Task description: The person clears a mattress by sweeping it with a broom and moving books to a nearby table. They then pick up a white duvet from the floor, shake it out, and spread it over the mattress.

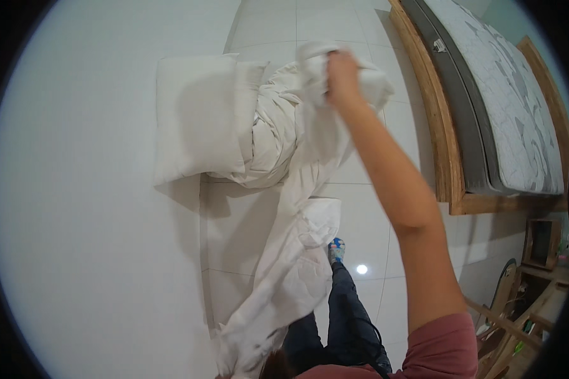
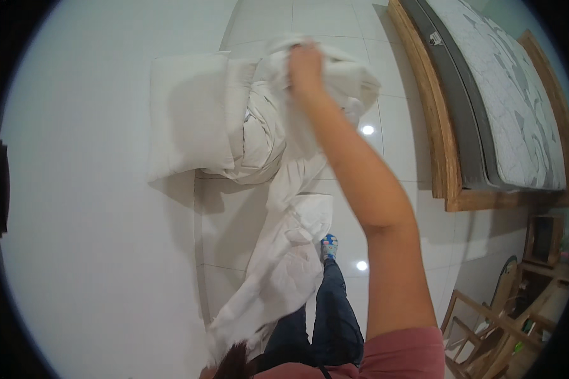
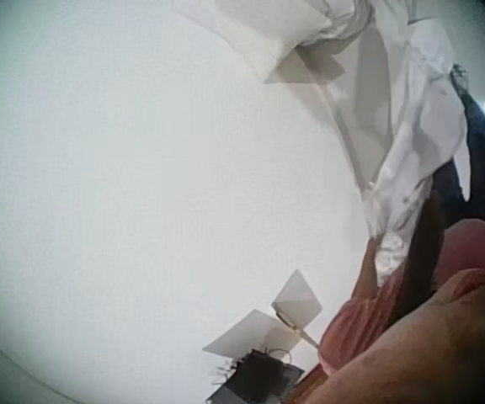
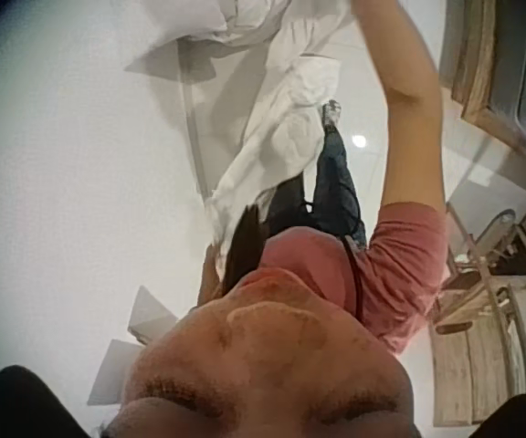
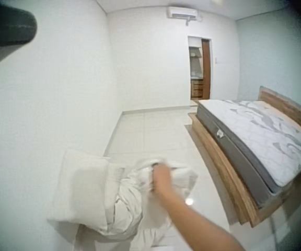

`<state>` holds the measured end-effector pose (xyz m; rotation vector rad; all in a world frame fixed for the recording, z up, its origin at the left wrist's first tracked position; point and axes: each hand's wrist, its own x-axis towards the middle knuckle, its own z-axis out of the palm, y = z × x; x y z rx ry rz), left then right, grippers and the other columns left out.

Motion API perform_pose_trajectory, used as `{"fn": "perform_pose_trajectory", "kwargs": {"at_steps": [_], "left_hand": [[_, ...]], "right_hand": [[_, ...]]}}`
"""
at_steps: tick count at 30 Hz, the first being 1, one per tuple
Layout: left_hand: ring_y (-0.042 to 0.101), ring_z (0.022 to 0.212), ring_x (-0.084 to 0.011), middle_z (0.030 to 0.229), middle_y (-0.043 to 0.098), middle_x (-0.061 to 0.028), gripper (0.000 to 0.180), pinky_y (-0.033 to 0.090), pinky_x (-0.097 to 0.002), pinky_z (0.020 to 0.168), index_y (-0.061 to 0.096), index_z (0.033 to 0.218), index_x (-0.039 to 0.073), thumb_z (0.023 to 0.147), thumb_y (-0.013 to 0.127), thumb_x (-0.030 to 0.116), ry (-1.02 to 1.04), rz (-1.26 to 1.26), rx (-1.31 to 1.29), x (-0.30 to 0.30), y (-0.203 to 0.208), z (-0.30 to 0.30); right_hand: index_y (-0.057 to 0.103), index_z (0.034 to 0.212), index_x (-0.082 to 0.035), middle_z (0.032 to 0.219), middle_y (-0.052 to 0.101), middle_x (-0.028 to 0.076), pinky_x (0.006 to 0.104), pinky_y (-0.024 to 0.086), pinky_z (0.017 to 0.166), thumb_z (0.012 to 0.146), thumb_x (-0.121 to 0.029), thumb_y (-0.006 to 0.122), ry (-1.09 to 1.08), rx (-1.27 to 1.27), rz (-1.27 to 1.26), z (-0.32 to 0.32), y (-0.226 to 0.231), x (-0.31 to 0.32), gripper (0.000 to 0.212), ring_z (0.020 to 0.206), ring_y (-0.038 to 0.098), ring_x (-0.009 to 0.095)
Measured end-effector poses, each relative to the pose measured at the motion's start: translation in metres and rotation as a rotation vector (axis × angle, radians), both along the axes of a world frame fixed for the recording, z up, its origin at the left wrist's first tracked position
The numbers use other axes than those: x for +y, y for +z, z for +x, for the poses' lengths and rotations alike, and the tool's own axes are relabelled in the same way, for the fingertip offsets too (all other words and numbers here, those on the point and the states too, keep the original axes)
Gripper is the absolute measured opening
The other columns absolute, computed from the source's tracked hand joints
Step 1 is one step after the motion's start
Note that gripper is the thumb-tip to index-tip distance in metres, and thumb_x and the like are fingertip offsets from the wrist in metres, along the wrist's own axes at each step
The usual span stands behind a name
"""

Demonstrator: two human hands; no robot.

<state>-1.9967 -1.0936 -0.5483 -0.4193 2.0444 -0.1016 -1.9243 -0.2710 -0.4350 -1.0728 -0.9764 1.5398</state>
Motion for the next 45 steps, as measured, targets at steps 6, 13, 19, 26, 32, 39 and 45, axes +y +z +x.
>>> {"fn": "perform_pose_trajectory", "kwargs": {"at_steps": [6,13,19,26,32,39,45], "left_hand": [[0.061,0.086,-0.0215,0.1,0.062,-0.0135,0.044,0.05,-0.0332,0.073,0.055,0.11,-0.006,0.076,0.059,0.022,0.017,0.429,-0.078,0.07,-0.022,-0.048],[0.061,0.091,-0.0228,0.106,0.06,-0.0141,0.042,0.051,-0.0335,0.078,0.053,0.114,-0.004,0.08,0.058,0.021,0.095,0.889,-0.461,0.24,0.066,0.003],[0.059,0.098,-0.0235,0.113,0.057,-0.0134,0.043,0.051,-0.0354,0.082,0.049,0.119,-0.002,0.085,0.052,0.025,0.044,0.986,-0.79,0.296,0.055,0.077],[0.053,0.106,-0.0251,0.118,0.053,-0.0138,0.043,0.044,-0.0395,0.092,0.044,0.122,-0.001,0.086,0.052,0.023,-0.072,1.225,-0.851,0.369,0.096,0.212],[0.053,0.106,-0.0253,0.119,0.052,-0.0141,0.044,0.044,-0.0392,0.092,0.043,0.123,-0.002,0.087,0.051,0.023,-0.222,1.438,-0.895,0.446,0.136,0.355],[0.052,0.107,-0.0255,0.12,0.051,-0.0144,0.046,0.043,-0.0389,0.092,0.041,0.124,-0.002,0.087,0.05,0.023,-0.31,1.559,-0.99,0.49,0.171,0.526],[0.051,0.108,-0.0257,0.121,0.05,-0.0146,0.047,0.043,-0.0387,0.092,0.04,0.125,-0.003,0.088,0.049,0.023,-0.392,1.81,-0.963,0.577,0.219,0.633]], "right_hand": [[0.013,0.141,-0.007,0.139,0.024,0.017,0.0374,0.038,0.094,0.079,-0.025,0.064,0.706,-0.105,0.32,-0.024,-0.024,-0.147,0.082,0.123,0.035,0.028],[0.038,0.13,-0.002,0.129,0.045,0.017,0.0331,0.037,0.096,0.079,-0.033,0.062,0.829,-0.485,0.102,0.14,-0.131,-0.326,0.064,0.115,0.047,0.026],[0.049,0.12,-0.004,0.118,0.053,0.019,0.0364,0.042,0.089,0.076,-0.026,0.059,1.119,-0.795,-0.167,0.274,-0.269,-0.466,0.05,0.105,0.054,0.029],[0.051,0.118,-0.006,0.109,0.058,0.017,0.0356,0.046,0.083,0.076,-0.027,0.061,0.298,-0.459,-0.058,0.321,-0.258,-0.501,0.048,0.099,0.057,0.026],[0.038,0.126,-0.004,0.119,0.049,0.015,0.0329,0.036,0.097,0.082,-0.034,0.06,-0.088,-0.106,-0.12,0.472,-0.147,-0.45,0.058,0.115,0.045,0.023],[0.008,0.138,0.003,0.142,0.019,0.023,0.0349,0.017,0.107,0.085,-0.031,0.055,-0.333,-0.063,0.13,0.592,-0.072,-0.437,0.079,0.132,0.017,0.032],[0.051,0.111,0.004,0.103,0.06,0.01,0.0285,0.04,0.087,0.09,-0.012,0.044,-0.485,-0.232,0.115,0.72,0.009,-0.373,0.027,0.094,0.053,0.016]]}}
